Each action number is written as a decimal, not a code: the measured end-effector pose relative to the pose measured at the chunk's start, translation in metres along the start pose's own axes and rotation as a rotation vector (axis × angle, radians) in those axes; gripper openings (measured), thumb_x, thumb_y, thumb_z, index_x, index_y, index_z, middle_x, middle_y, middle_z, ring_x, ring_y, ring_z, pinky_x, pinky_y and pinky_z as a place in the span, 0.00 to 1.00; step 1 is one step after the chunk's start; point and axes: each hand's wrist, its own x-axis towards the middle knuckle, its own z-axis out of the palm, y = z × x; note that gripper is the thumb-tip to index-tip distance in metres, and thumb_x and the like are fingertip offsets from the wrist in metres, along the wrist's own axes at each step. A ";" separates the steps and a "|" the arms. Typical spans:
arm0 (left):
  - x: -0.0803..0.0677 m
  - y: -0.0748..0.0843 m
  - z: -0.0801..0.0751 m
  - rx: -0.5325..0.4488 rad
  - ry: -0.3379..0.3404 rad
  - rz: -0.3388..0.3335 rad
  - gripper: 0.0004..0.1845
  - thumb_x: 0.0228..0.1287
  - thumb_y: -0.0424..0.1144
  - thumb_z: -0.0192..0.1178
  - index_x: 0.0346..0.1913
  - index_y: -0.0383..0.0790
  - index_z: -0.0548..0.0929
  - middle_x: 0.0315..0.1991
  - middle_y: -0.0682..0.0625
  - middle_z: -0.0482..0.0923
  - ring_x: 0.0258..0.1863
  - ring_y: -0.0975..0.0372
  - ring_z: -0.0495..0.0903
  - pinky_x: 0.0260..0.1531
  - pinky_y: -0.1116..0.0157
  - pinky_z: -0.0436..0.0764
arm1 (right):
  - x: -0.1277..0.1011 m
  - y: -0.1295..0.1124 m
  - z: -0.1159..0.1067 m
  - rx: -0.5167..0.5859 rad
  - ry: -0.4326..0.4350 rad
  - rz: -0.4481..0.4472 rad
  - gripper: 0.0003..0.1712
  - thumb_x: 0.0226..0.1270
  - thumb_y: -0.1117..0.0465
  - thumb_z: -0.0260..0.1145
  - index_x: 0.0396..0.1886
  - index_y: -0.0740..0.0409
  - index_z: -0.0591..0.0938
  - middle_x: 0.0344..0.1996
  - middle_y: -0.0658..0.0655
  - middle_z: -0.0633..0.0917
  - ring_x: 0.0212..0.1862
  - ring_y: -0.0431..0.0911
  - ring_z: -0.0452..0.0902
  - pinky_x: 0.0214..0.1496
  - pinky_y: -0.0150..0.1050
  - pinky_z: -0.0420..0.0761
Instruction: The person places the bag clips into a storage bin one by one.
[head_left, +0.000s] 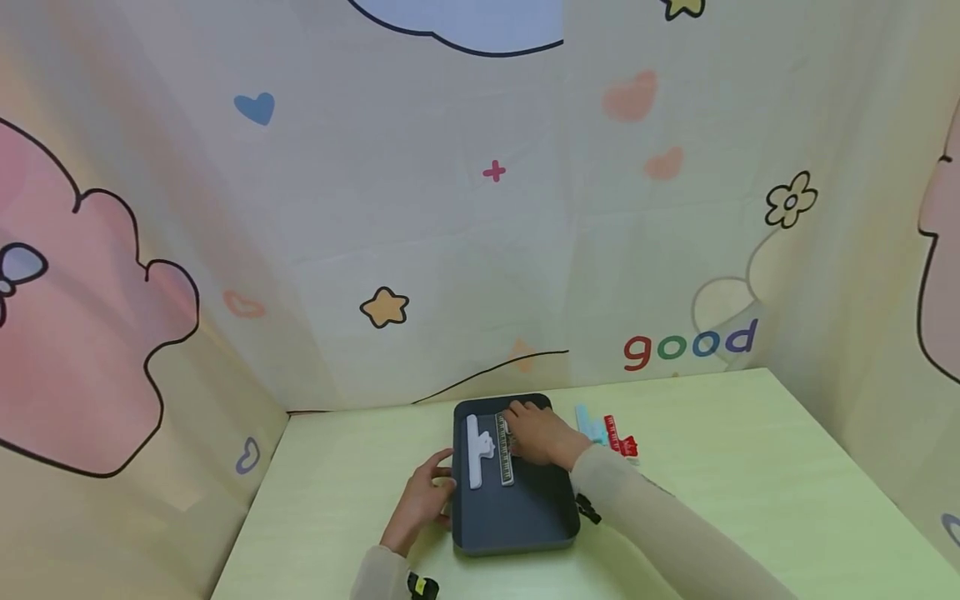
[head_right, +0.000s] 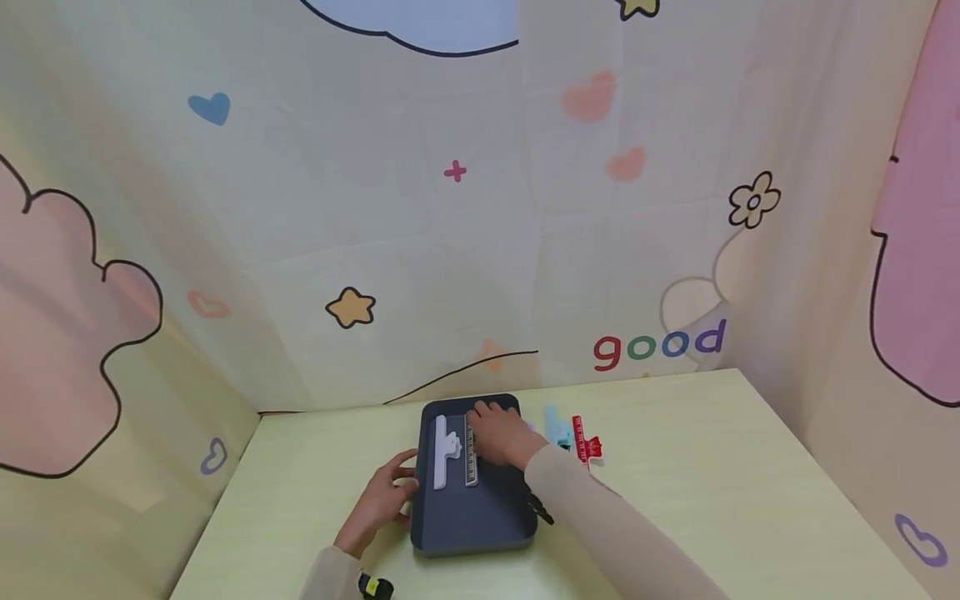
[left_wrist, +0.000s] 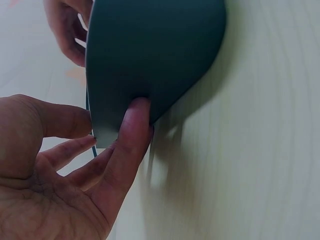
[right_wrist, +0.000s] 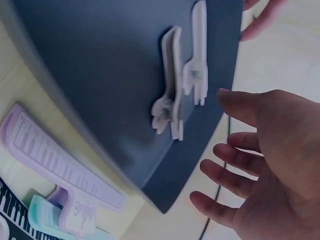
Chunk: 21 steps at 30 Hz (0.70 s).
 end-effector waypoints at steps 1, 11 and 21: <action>0.000 0.000 0.000 0.000 -0.001 0.001 0.31 0.66 0.30 0.52 0.73 0.44 0.65 0.61 0.31 0.74 0.42 0.53 0.82 0.18 0.59 0.85 | -0.002 0.000 -0.002 -0.002 0.009 -0.007 0.33 0.68 0.49 0.65 0.68 0.55 0.70 0.62 0.56 0.73 0.62 0.53 0.71 0.60 0.53 0.78; -0.001 0.002 -0.003 -0.010 -0.003 0.006 0.31 0.66 0.29 0.53 0.73 0.43 0.65 0.60 0.31 0.74 0.39 0.55 0.82 0.17 0.57 0.84 | -0.032 0.011 -0.020 0.025 0.146 -0.051 0.33 0.69 0.44 0.62 0.69 0.52 0.70 0.66 0.56 0.72 0.67 0.53 0.68 0.61 0.56 0.75; 0.002 0.000 -0.001 -0.003 0.000 -0.010 0.31 0.66 0.29 0.53 0.72 0.43 0.66 0.60 0.32 0.74 0.39 0.55 0.81 0.16 0.59 0.84 | -0.062 0.027 -0.034 0.049 0.192 -0.050 0.35 0.68 0.45 0.64 0.70 0.53 0.69 0.67 0.58 0.71 0.68 0.55 0.66 0.63 0.59 0.74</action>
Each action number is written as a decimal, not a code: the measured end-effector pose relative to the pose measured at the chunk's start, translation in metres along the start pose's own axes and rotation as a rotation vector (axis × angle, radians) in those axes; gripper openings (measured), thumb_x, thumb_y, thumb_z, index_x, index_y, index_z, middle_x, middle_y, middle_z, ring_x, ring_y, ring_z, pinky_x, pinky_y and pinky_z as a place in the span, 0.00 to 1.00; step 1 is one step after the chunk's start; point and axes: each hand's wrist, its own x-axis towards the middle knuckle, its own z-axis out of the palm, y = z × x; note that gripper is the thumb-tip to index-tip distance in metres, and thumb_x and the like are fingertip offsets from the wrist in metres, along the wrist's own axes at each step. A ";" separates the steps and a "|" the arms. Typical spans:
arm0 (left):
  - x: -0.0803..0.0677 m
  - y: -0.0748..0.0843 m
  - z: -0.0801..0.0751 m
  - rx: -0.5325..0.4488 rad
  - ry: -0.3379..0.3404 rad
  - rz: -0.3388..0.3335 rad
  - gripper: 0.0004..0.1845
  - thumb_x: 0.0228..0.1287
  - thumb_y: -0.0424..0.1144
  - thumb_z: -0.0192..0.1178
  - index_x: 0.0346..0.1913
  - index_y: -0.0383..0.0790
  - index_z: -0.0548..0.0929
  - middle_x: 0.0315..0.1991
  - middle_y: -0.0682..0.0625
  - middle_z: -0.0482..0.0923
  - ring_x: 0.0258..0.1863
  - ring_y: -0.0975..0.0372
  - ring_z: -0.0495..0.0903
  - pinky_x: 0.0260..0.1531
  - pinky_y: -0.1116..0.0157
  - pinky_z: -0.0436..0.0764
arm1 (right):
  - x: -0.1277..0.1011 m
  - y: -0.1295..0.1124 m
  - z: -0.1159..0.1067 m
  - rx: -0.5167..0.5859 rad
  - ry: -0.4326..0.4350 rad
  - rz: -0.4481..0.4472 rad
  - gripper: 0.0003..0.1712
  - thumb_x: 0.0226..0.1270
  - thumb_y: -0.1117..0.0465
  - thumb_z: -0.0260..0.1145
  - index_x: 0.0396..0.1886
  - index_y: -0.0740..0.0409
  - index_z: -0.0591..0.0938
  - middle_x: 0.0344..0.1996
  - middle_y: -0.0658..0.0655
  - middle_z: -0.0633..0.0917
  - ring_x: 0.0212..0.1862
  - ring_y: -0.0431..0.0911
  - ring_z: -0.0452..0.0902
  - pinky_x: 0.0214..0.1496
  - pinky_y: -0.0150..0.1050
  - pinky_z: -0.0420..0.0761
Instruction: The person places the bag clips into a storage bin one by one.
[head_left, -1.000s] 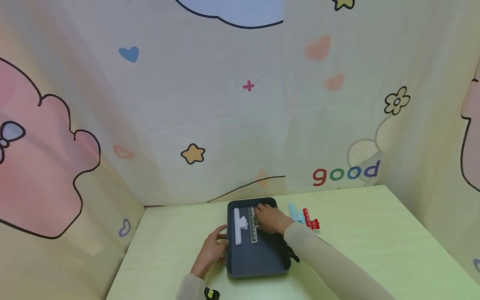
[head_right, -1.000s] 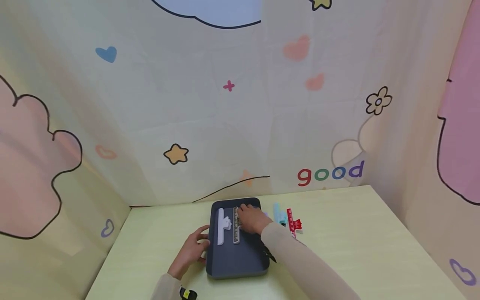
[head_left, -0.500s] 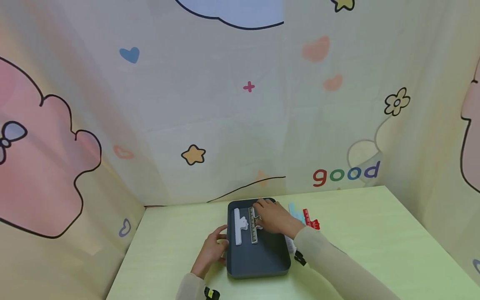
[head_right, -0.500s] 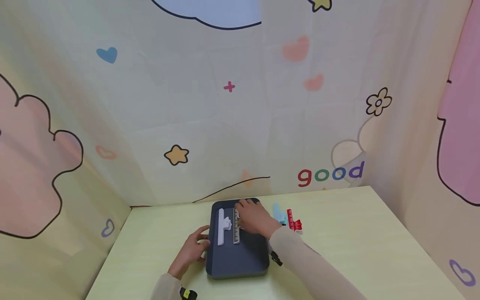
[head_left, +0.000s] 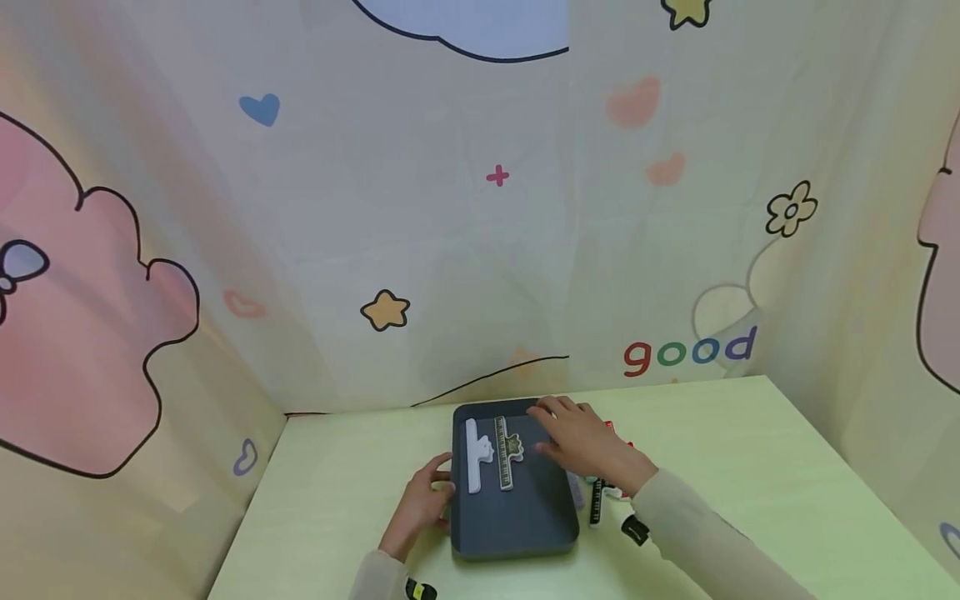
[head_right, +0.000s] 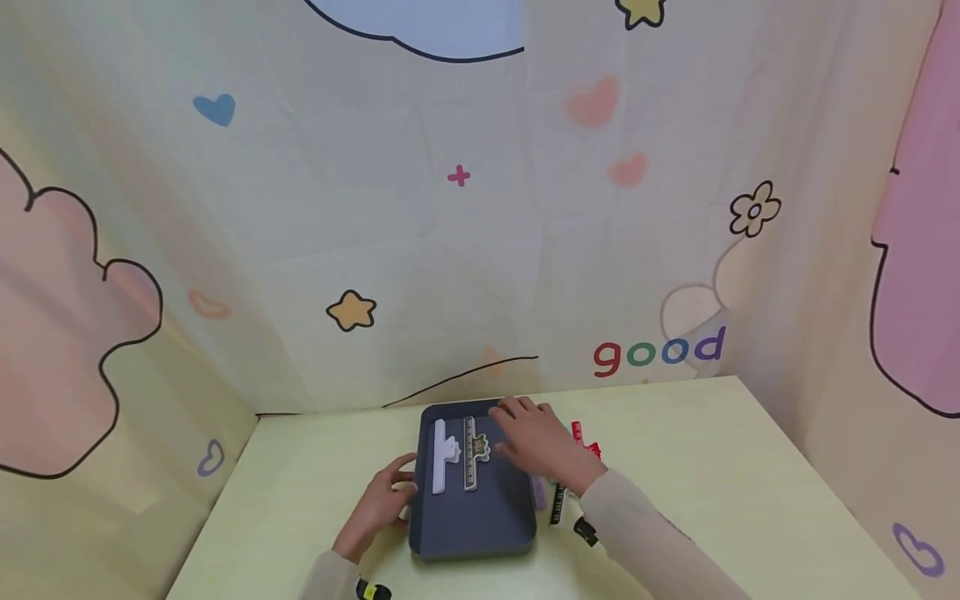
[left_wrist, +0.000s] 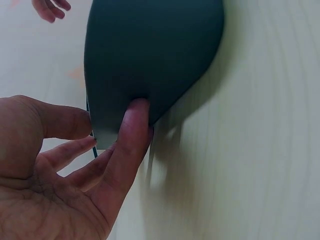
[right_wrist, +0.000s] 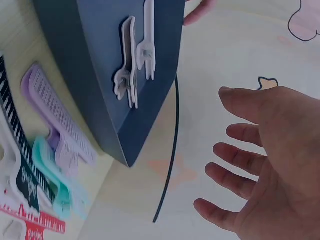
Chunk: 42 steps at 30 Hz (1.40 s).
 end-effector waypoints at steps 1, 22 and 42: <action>0.000 -0.001 0.000 0.000 -0.003 0.000 0.31 0.66 0.29 0.53 0.72 0.44 0.65 0.60 0.32 0.74 0.39 0.56 0.81 0.16 0.60 0.84 | -0.002 0.002 -0.001 0.002 0.010 0.002 0.34 0.68 0.46 0.64 0.70 0.53 0.69 0.67 0.58 0.71 0.68 0.55 0.67 0.62 0.59 0.74; -0.001 -0.001 0.001 0.005 -0.001 0.012 0.30 0.67 0.30 0.53 0.72 0.44 0.65 0.59 0.32 0.74 0.36 0.57 0.81 0.17 0.60 0.84 | -0.046 0.048 -0.008 -0.005 0.109 0.054 0.33 0.64 0.51 0.69 0.66 0.59 0.73 0.60 0.60 0.77 0.61 0.59 0.72 0.57 0.60 0.77; -0.002 0.000 0.001 -0.008 0.005 0.012 0.30 0.67 0.29 0.53 0.72 0.44 0.66 0.60 0.31 0.74 0.38 0.56 0.81 0.16 0.59 0.83 | -0.069 0.092 0.018 0.034 0.006 0.126 0.30 0.63 0.56 0.70 0.63 0.61 0.75 0.57 0.63 0.78 0.59 0.63 0.74 0.55 0.66 0.77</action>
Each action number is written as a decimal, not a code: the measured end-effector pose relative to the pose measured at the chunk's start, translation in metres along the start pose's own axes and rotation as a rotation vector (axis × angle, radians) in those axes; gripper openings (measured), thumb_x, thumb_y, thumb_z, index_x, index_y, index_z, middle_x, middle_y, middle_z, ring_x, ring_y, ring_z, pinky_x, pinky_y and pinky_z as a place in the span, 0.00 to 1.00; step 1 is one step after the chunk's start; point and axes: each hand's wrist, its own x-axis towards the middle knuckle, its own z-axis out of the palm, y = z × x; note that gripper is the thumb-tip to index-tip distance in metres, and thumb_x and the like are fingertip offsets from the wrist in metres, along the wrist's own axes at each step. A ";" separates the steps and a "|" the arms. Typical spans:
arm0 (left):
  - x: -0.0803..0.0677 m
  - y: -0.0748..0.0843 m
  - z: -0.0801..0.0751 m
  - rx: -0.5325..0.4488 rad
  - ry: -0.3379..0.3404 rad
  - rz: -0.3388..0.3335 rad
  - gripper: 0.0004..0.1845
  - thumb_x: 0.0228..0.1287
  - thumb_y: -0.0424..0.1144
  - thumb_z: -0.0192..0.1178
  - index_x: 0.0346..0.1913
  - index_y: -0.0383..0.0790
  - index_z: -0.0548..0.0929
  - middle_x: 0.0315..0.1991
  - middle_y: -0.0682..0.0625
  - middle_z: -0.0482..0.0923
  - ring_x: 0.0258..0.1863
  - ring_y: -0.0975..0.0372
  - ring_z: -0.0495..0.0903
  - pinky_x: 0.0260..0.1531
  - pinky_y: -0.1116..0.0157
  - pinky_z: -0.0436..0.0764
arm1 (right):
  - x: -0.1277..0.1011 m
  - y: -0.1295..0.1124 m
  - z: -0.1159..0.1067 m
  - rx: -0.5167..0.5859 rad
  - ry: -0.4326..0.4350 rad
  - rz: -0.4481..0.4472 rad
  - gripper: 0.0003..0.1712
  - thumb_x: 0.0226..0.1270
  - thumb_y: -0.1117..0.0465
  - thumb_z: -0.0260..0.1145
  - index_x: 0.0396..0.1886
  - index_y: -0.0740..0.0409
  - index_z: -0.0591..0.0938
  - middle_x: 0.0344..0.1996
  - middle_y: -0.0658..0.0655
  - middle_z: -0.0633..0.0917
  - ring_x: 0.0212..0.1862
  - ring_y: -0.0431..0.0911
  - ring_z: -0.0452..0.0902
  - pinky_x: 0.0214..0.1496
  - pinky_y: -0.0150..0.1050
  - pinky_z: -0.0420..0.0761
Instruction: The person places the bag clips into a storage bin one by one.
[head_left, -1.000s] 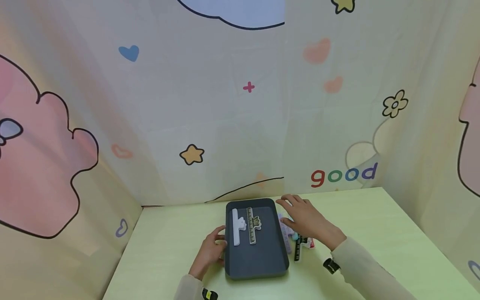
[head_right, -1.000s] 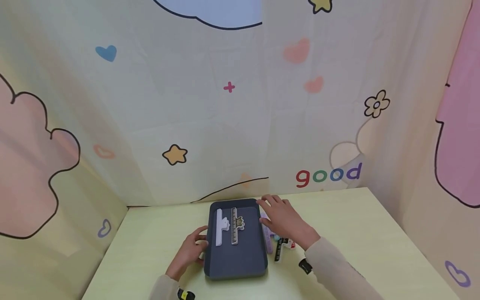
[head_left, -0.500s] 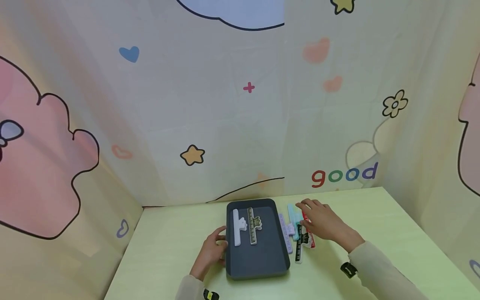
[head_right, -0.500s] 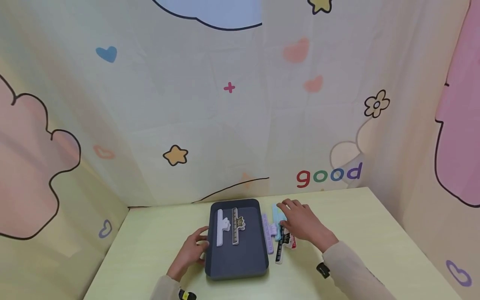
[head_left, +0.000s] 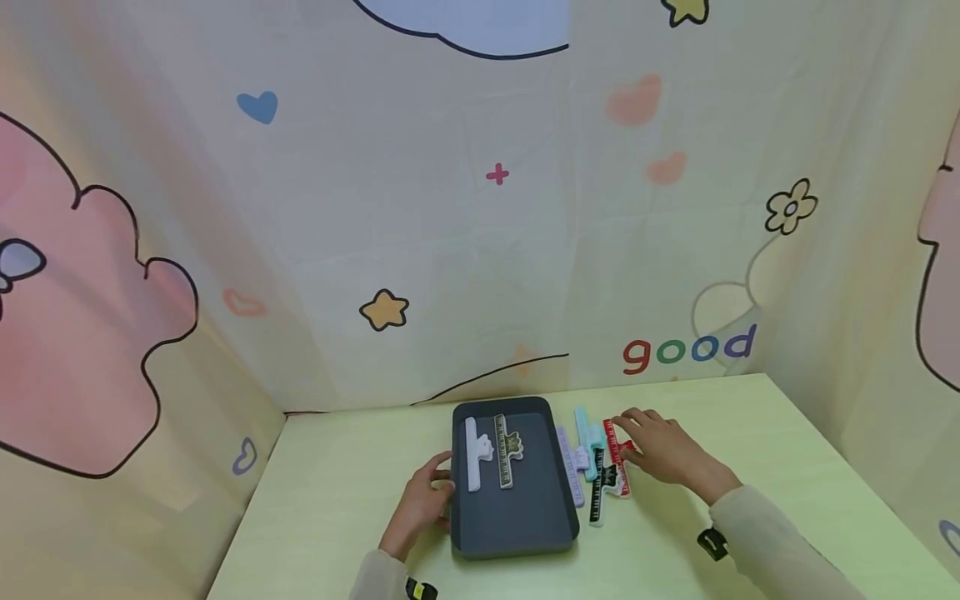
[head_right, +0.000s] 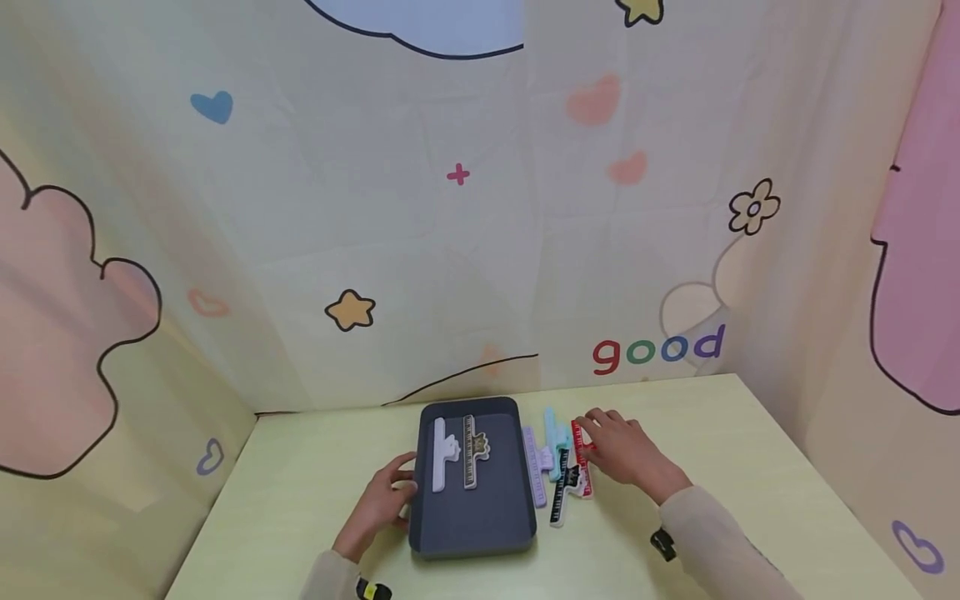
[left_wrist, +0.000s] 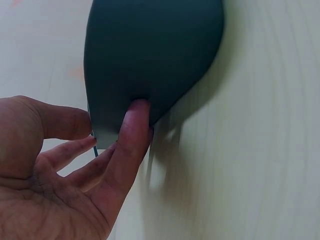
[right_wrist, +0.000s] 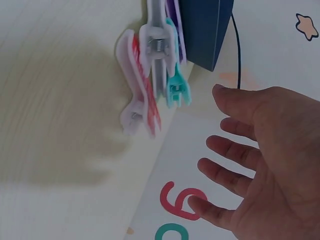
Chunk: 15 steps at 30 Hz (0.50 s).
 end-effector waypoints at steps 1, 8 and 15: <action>0.000 0.000 0.000 0.001 0.000 -0.004 0.30 0.67 0.29 0.53 0.72 0.44 0.66 0.60 0.32 0.74 0.39 0.56 0.81 0.16 0.60 0.83 | 0.000 0.001 0.001 0.000 -0.006 0.002 0.30 0.63 0.55 0.70 0.63 0.61 0.75 0.57 0.64 0.78 0.59 0.63 0.74 0.55 0.66 0.77; -0.003 0.002 -0.002 -0.010 -0.010 -0.002 0.31 0.67 0.29 0.52 0.73 0.43 0.65 0.60 0.31 0.74 0.39 0.55 0.81 0.17 0.58 0.84 | 0.000 0.009 0.011 0.000 -0.033 -0.001 0.31 0.62 0.59 0.70 0.64 0.65 0.73 0.58 0.65 0.78 0.58 0.64 0.75 0.53 0.68 0.78; -0.001 0.000 -0.002 -0.010 -0.014 0.003 0.30 0.68 0.29 0.52 0.73 0.43 0.65 0.60 0.31 0.73 0.40 0.54 0.81 0.17 0.59 0.84 | 0.002 0.013 0.021 0.012 -0.124 0.037 0.33 0.63 0.58 0.70 0.65 0.64 0.73 0.60 0.66 0.76 0.60 0.65 0.73 0.56 0.70 0.75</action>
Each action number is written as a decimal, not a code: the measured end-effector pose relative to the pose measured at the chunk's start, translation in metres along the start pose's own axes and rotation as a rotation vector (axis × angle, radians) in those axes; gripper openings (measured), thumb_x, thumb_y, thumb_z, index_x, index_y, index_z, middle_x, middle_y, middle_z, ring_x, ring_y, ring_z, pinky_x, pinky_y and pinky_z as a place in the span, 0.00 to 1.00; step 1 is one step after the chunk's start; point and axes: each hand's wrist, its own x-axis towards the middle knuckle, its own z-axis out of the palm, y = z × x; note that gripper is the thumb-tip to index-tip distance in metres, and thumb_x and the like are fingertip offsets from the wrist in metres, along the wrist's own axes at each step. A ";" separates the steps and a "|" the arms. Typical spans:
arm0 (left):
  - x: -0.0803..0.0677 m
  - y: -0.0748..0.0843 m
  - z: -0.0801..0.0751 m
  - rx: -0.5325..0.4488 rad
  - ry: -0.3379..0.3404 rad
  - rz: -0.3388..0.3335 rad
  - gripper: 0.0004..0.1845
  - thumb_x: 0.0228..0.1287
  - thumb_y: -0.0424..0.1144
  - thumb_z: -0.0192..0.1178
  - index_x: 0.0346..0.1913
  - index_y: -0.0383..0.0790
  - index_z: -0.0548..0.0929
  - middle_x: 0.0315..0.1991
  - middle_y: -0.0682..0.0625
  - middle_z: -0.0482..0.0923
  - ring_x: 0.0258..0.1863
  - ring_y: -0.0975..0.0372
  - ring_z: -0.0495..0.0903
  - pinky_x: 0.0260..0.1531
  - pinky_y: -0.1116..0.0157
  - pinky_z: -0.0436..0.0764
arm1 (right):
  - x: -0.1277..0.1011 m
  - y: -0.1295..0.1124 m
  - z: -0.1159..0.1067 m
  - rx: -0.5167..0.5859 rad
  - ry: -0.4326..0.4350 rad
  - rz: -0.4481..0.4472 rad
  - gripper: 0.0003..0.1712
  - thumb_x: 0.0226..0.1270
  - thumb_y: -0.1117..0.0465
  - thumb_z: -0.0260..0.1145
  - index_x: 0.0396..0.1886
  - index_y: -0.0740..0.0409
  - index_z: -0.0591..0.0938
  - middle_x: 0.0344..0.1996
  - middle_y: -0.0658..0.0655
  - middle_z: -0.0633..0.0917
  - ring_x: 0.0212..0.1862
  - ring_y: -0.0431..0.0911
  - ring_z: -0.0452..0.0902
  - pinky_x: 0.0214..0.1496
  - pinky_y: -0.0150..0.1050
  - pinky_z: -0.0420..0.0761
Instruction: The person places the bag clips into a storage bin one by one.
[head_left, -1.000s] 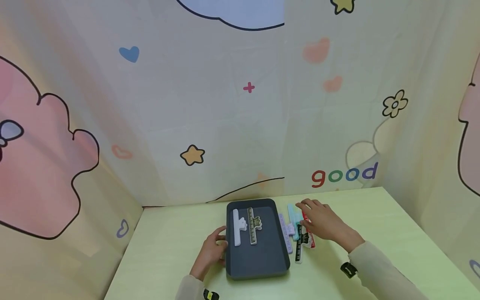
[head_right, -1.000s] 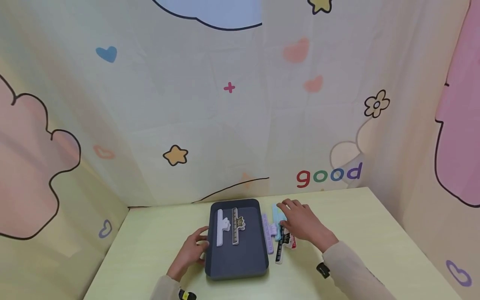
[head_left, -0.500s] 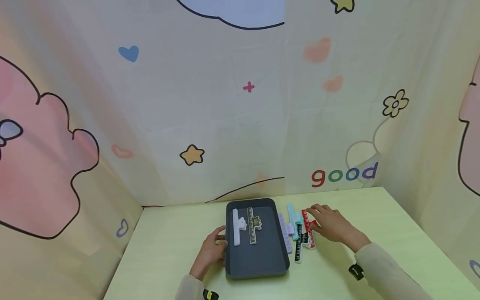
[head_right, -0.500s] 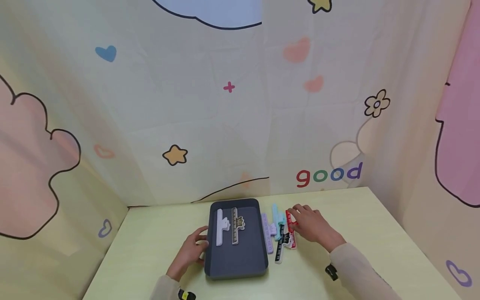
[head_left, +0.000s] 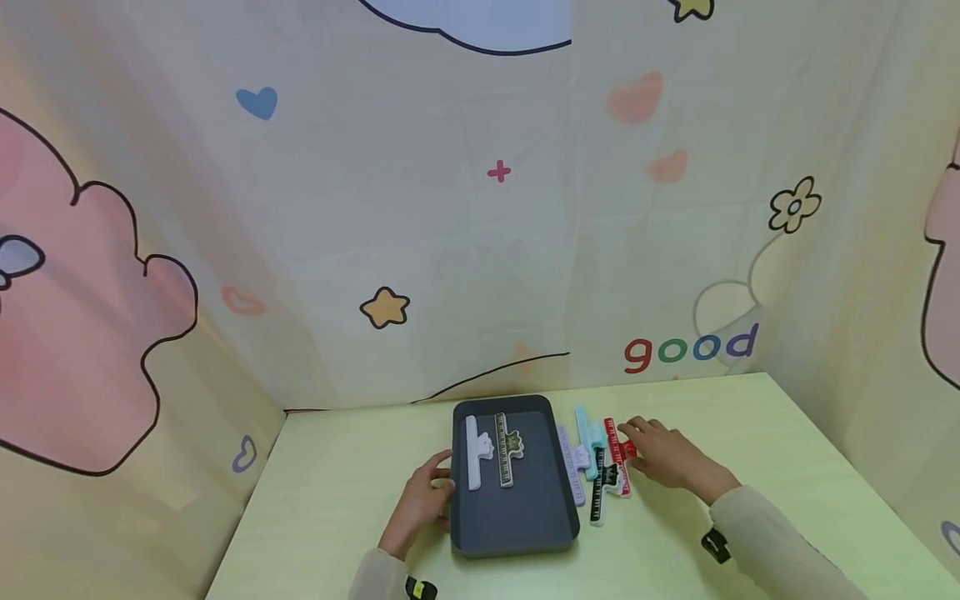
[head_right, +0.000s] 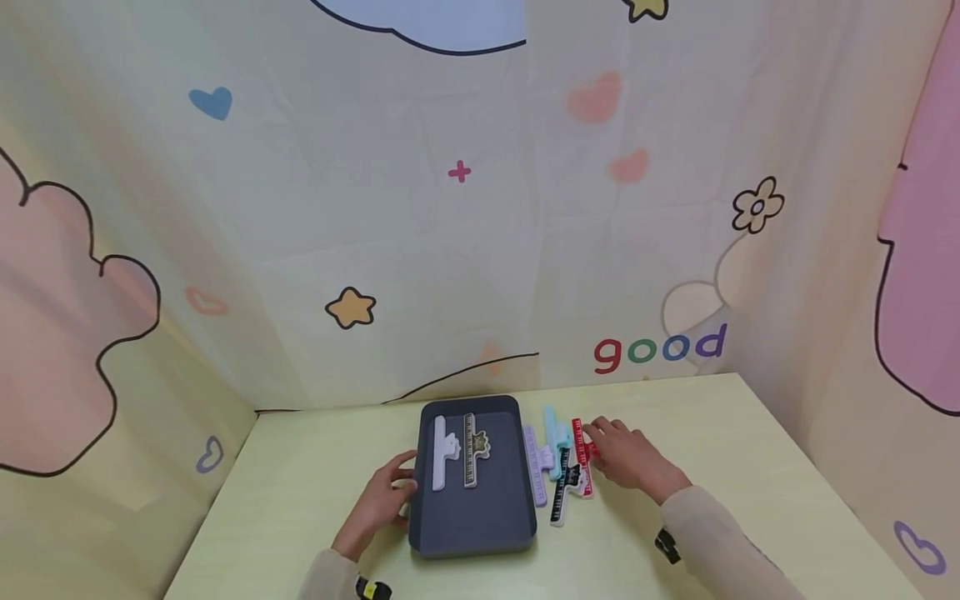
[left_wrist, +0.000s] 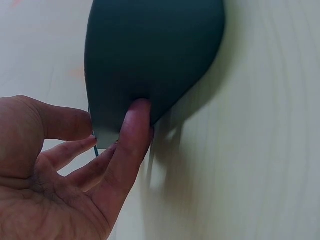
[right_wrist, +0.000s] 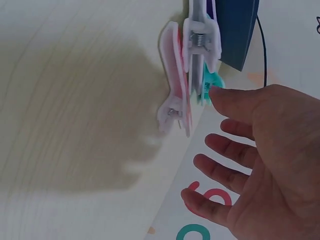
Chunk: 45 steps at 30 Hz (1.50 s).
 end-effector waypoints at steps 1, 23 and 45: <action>0.000 0.000 0.000 0.003 0.001 -0.003 0.30 0.68 0.29 0.52 0.73 0.43 0.65 0.60 0.31 0.73 0.40 0.54 0.81 0.17 0.60 0.84 | 0.000 0.000 0.001 -0.001 -0.014 0.005 0.33 0.62 0.57 0.70 0.65 0.64 0.72 0.60 0.66 0.76 0.61 0.65 0.73 0.57 0.70 0.74; 0.000 -0.003 0.002 0.005 0.008 -0.004 0.30 0.68 0.29 0.52 0.73 0.44 0.65 0.60 0.32 0.74 0.42 0.53 0.81 0.16 0.59 0.83 | 0.007 0.011 0.019 0.013 -0.141 0.026 0.31 0.66 0.57 0.67 0.65 0.66 0.72 0.63 0.70 0.73 0.63 0.68 0.69 0.62 0.66 0.73; 0.000 0.000 0.001 0.003 0.003 -0.018 0.30 0.68 0.30 0.52 0.72 0.44 0.65 0.61 0.32 0.73 0.41 0.55 0.80 0.17 0.58 0.84 | 0.013 0.012 0.029 -0.039 -0.065 -0.005 0.24 0.67 0.57 0.66 0.59 0.62 0.76 0.56 0.63 0.76 0.56 0.61 0.73 0.56 0.60 0.80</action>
